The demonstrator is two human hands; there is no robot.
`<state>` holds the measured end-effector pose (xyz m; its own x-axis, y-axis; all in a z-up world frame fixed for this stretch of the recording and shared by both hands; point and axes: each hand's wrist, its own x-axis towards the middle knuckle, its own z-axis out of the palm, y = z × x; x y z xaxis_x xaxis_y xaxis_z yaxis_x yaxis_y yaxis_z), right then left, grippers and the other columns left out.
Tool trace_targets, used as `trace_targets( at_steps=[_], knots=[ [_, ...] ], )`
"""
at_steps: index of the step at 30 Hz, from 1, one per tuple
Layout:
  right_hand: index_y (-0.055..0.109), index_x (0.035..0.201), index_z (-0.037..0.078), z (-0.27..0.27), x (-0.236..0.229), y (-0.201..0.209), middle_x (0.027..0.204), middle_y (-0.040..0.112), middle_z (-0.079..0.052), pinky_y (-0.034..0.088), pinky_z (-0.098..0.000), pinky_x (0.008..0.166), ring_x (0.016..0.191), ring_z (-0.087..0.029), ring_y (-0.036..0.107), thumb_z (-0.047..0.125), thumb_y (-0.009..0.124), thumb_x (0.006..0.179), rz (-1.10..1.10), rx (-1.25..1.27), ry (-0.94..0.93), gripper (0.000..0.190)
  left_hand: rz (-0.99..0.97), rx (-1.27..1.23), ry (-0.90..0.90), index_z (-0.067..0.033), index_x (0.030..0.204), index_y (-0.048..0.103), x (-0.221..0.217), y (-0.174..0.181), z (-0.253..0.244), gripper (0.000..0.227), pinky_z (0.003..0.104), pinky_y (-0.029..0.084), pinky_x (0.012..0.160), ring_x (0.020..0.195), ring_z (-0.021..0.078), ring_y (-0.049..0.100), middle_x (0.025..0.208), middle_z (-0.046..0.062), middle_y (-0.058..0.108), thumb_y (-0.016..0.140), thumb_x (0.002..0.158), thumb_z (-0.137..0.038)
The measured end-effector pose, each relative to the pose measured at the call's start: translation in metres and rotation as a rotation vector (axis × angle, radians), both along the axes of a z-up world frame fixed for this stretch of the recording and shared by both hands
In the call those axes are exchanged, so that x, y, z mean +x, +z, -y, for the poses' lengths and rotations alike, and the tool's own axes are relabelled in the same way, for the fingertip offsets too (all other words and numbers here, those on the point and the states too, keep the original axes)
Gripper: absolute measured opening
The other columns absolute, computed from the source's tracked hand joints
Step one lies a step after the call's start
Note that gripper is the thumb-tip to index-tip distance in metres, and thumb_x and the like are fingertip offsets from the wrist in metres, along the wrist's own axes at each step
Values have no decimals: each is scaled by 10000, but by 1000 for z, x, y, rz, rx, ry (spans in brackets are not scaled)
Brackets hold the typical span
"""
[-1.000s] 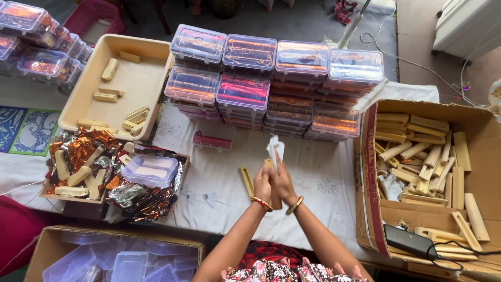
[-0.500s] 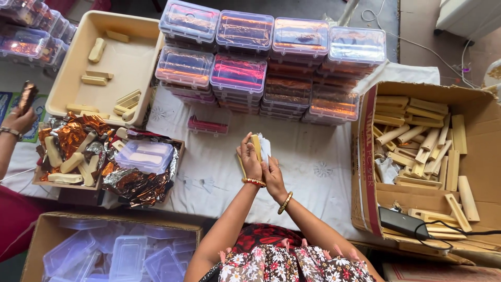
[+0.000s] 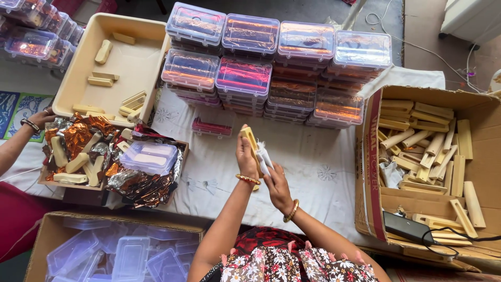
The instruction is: The person wipes wooden blocks with a cloth, wraps them individually in foil sheets, and places them into plastic containers before putting the containers into a larger cardboard box.
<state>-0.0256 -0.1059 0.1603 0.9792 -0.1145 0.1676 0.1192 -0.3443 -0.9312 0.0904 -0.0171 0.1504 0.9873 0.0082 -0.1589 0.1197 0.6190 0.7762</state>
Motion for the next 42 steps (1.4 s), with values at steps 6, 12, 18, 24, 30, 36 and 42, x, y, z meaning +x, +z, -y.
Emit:
trace_targets(
  at_steps=[6,12,18,24,30,36,42],
  knots=[
    [567,1396,-23,7,32,2,1515,471,-214,328,-456,1172,1377,-398,434,244,515,1059,119,-162,-15,433,61,43,-67,-107,1509,501,-8,-29,19,495,281,470,1072,1271,126,567,1452,27,573,454,1098,-378],
    [646,1262,-3,10,33,18,1441,542,-207,391,-462,1126,1308,-389,491,222,571,1028,172,-260,-8,333,-35,-87,-29,-104,1519,488,-12,-31,17,514,277,510,1011,1200,122,593,1419,19,587,432,1092,-384],
    [692,1143,52,8,-5,-9,1272,629,-136,507,-410,1022,1167,-310,600,201,632,969,-51,-230,0,237,5,9,-42,-236,1555,440,0,21,-13,477,251,554,652,809,101,552,1118,35,579,430,1097,-372],
    [562,1441,34,-1,19,24,1514,478,-157,374,-446,1131,1284,-357,485,147,568,1001,171,-249,-56,454,-55,-100,-137,-170,1508,491,-22,-27,14,475,277,533,987,1141,122,597,1375,29,586,376,1105,-393],
    [419,1578,25,18,66,31,1684,312,-153,260,-425,1245,1499,-359,346,173,498,1071,275,-211,-17,533,76,-32,-229,-85,1490,480,-35,-15,26,537,276,468,1103,1325,143,551,1476,31,560,387,1082,-420],
    [440,1590,21,40,98,29,1572,469,-167,365,-333,1108,1317,-222,472,234,447,1113,-33,493,-52,522,81,171,-366,-1,1493,517,-54,-39,34,508,300,489,950,1120,145,560,1309,95,610,567,1095,-313],
    [487,1546,17,4,59,12,1530,534,-193,433,-341,1141,1396,-300,538,145,463,1100,21,290,26,465,59,270,123,-119,1433,500,-25,37,13,394,270,533,752,906,95,604,1100,46,653,498,1063,-255]
  ],
)
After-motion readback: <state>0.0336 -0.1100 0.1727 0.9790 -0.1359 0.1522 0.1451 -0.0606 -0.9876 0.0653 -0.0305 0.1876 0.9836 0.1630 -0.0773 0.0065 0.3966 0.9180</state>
